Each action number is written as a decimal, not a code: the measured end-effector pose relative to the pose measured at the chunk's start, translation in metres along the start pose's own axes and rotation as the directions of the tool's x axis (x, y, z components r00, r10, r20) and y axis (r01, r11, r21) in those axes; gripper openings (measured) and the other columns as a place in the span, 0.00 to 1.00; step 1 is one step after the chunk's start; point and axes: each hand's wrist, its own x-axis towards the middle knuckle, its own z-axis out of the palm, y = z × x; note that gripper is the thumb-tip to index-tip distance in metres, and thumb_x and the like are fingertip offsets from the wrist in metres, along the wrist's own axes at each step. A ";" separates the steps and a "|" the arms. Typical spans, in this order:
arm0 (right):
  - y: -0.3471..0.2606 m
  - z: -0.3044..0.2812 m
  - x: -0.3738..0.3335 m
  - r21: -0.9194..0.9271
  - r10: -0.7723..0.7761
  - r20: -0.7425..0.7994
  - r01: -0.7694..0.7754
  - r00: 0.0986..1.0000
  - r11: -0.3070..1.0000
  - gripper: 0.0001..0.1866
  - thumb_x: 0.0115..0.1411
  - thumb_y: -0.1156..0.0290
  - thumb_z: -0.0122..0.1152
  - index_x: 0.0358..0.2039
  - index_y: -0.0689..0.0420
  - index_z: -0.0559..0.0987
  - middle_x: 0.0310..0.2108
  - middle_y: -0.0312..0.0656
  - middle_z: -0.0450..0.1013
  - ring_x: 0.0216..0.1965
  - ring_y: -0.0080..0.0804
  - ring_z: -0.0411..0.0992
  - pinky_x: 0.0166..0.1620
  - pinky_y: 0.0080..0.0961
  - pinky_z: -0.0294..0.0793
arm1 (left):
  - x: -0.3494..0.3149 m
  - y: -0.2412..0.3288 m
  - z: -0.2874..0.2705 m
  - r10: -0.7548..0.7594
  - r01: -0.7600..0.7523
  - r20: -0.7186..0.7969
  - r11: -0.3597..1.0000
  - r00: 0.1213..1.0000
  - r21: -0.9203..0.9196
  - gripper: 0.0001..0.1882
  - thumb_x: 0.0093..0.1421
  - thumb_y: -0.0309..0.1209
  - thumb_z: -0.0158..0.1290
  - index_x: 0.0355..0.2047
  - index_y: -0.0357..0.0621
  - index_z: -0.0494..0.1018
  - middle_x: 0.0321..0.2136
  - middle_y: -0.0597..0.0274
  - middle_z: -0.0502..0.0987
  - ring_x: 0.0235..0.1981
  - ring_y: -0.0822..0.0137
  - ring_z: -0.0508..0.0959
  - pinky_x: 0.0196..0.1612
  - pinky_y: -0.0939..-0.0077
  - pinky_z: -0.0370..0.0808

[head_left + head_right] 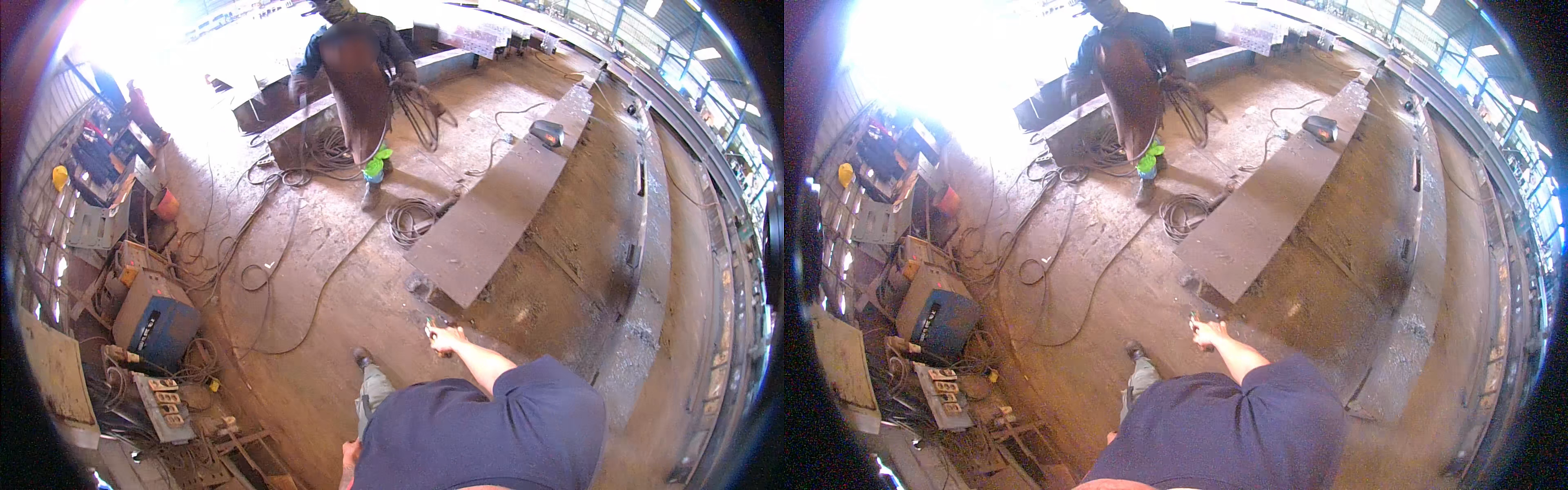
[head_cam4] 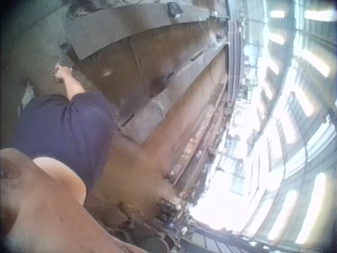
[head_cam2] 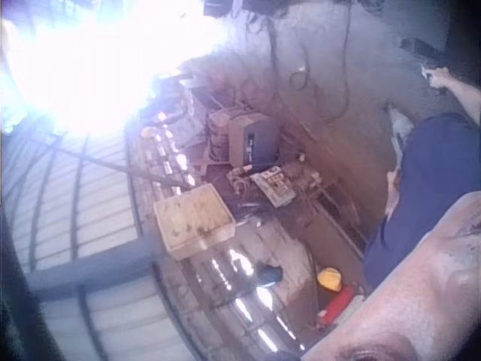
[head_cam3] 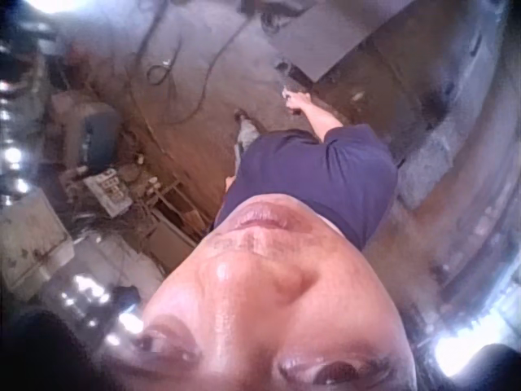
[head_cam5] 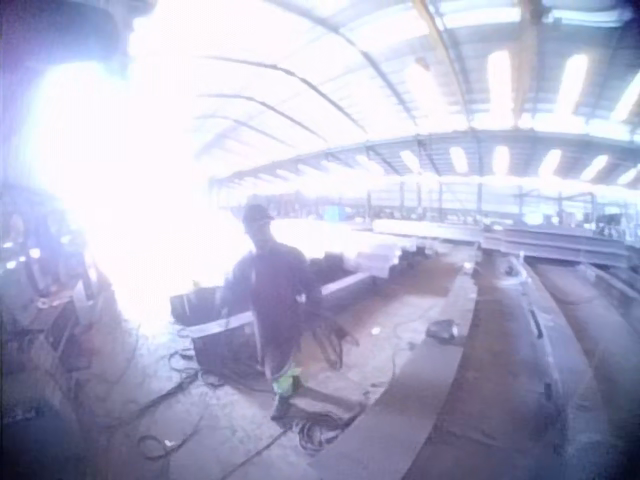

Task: The person uses a handheld remote control to operate an overhead crane, lifting and rotating a large curved metal assembly. They guide the suspended piece with their hands and the remote, positioning it within a circular jig.

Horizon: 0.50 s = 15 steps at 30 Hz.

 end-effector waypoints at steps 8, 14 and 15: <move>0.017 0.035 0.015 0.128 0.419 0.087 -0.427 0.904 0.895 0.36 0.45 0.43 0.59 0.58 0.22 0.65 0.51 0.32 0.74 0.53 0.37 0.71 0.52 0.44 0.65 | 0.127 0.207 -0.161 0.091 -0.079 -0.043 0.969 0.995 0.236 0.30 0.49 0.47 0.63 0.39 0.28 0.76 0.38 0.46 0.79 0.42 0.57 0.78 0.44 0.63 0.74; -0.006 0.004 0.042 0.334 0.549 0.138 -0.561 0.824 0.758 0.23 0.42 0.47 0.66 0.41 0.32 0.74 0.41 0.32 0.77 0.48 0.40 0.73 0.49 0.46 0.66 | 0.246 0.371 -0.237 0.274 -0.186 -0.205 0.913 0.940 0.364 0.37 0.45 0.51 0.61 0.45 0.29 0.74 0.45 0.38 0.75 0.51 0.48 0.74 0.52 0.61 0.71; -0.016 -0.006 0.048 0.340 0.555 0.148 -0.569 0.819 0.749 0.23 0.41 0.47 0.65 0.41 0.33 0.74 0.41 0.32 0.77 0.47 0.40 0.73 0.47 0.48 0.66 | 0.256 0.396 -0.239 0.321 -0.239 -0.222 0.914 0.921 0.328 0.36 0.45 0.51 0.61 0.44 0.30 0.74 0.45 0.38 0.76 0.51 0.48 0.74 0.52 0.60 0.71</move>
